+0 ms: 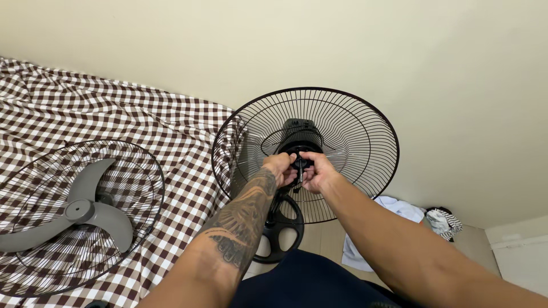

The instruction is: The person disassembles a standing electric fan by removing the front grille, unscrewing the blade hub, detaching the fan blades, and removing the rear grille. The parts are placed on a nearby bed.

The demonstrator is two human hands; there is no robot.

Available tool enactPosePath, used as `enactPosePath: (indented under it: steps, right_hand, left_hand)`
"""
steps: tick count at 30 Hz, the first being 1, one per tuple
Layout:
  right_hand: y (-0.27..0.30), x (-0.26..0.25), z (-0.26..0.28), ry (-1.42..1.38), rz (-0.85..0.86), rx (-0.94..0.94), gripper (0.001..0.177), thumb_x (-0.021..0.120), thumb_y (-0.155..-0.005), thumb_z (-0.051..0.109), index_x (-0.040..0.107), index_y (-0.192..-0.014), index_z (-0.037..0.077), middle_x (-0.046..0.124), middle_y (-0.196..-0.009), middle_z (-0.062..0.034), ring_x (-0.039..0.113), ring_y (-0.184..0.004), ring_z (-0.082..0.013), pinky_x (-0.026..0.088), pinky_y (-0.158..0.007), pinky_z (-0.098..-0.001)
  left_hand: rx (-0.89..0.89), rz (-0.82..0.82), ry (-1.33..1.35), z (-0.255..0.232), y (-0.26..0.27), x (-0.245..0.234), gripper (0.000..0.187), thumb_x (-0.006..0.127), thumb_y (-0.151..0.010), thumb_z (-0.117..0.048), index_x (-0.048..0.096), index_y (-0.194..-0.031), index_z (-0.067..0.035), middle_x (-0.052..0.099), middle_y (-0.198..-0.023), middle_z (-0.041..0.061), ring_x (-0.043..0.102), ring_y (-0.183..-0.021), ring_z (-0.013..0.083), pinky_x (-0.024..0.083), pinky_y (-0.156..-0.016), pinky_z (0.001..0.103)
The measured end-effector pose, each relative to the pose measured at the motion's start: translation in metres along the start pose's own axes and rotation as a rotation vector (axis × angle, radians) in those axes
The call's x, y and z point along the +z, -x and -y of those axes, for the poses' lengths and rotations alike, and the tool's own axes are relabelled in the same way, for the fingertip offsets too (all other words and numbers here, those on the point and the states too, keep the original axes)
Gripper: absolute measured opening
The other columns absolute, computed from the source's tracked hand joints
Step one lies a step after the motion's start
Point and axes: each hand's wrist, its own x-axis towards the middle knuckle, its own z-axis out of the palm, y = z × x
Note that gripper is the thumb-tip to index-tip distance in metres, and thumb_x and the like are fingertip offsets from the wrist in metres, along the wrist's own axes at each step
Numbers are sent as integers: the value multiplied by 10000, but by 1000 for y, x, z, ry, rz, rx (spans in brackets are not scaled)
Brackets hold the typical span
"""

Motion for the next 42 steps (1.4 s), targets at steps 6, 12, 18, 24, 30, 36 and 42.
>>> enactPosePath:
  steps: [6,12,18,24,30,36,42]
  right_hand:
    - [-9,3,-5,-101,-76,0,354,861,-742,270,532,-744,139,474,-603,45,340,-437,-65,387,-468,-211]
    - [-29,-2,-8,-134,-21,-40,352,849,-723,241,507,-715,159,470,-595,57,326,-420,-63,350,-411,-213]
    - [-31,9,-15,-119,-127,-228,292,826,-723,118,537,-734,79,502,-604,2,433,-432,-102,343,-370,-241]
    - [16,-9,-28,122,-236,-465,271,813,-699,77,601,-849,-3,499,-679,-92,446,-531,-229,393,-426,-367]
    - [34,-20,-29,-76,-46,-26,535,689,-860,456,650,-1038,-47,634,-938,-118,558,-847,-230,523,-770,-393]
    - [9,-11,-18,-109,109,19,515,696,-863,453,645,-1067,-17,661,-1001,-122,606,-910,-237,524,-828,-406]
    - [17,9,-20,55,-280,-469,366,898,-768,215,556,-750,84,577,-698,-43,515,-550,-166,455,-497,-345]
  left_hand:
    - [16,-124,188,-4,-5,16,221,718,-933,-176,660,-1009,23,680,-848,142,636,-619,251,543,-507,413]
    - [19,-114,326,-9,3,23,247,633,-962,-211,636,-1014,30,663,-826,140,620,-577,253,529,-466,408]
    - [-104,73,532,16,-31,25,335,548,-993,-318,646,-956,0,650,-779,105,586,-522,224,494,-440,363]
    - [-439,566,804,110,-48,33,457,463,-1024,-424,656,-898,-30,636,-733,71,551,-467,195,460,-414,317]
    - [17,-2,180,46,-8,-13,450,720,-905,-447,685,-823,-6,683,-692,71,550,-474,156,402,-433,298]
    - [49,-39,160,11,15,-3,345,797,-859,-352,703,-851,-20,709,-698,70,585,-509,175,394,-455,353]
    - [-113,34,231,24,8,-6,312,671,-878,-318,728,-820,-18,723,-695,83,611,-543,197,440,-485,360]
